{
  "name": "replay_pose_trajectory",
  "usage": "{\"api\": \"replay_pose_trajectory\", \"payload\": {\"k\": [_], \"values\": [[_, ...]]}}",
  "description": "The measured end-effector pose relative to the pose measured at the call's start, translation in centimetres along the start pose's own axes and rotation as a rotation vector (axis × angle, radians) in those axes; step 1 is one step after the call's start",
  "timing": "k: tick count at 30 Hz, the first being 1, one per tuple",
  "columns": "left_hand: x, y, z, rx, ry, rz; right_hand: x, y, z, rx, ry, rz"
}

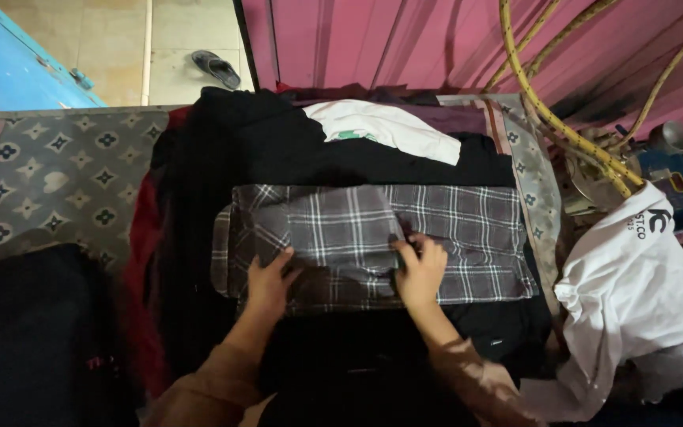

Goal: The person folds several pieces of clothing, including a black shirt and a plaid shirt, on a bed. They smooth out the garments, fold the sleeves and sides, and stack the folded items neatly on the bed.

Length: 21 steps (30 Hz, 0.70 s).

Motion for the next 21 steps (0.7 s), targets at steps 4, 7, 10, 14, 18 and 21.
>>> {"api": "replay_pose_trajectory", "payload": {"k": [4, 7, 10, 14, 18, 21], "values": [[-2.3, -5.0, 1.2, -0.624, 0.063, -0.012, -0.7, -4.1, -1.3, 0.045, -0.105, -0.154], [1.2, -1.8, 5.6, -1.210, 0.432, -0.004, -0.6, -6.4, -0.5, -0.067, -0.163, -0.237], [3.8, 4.4, 8.7, -1.517, 1.006, -0.069, 0.4, -4.6, 7.2, -0.269, 0.026, -0.062], [4.2, 9.0, 4.2, -1.744, 1.124, -0.360, -0.4, -4.1, 11.3, 0.207, 0.126, -0.018], [1.8, 7.5, 0.0, -1.830, 1.011, -0.524, 1.1, -3.1, 17.5, 0.271, 0.153, 0.027], [1.5, 7.8, -0.1, -1.849, 1.021, -0.537, 1.7, -3.6, 24.1, -0.072, 0.421, 0.077]]}}
Point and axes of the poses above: each hand's wrist, its own x-axis away from the middle knuckle, its own y-axis out of the palm, z = x × y, the point moved 1 cm from there along -x, towards the middle knuckle, and after that the axes turned 13 degrees about -z, right-handed, at the moved point
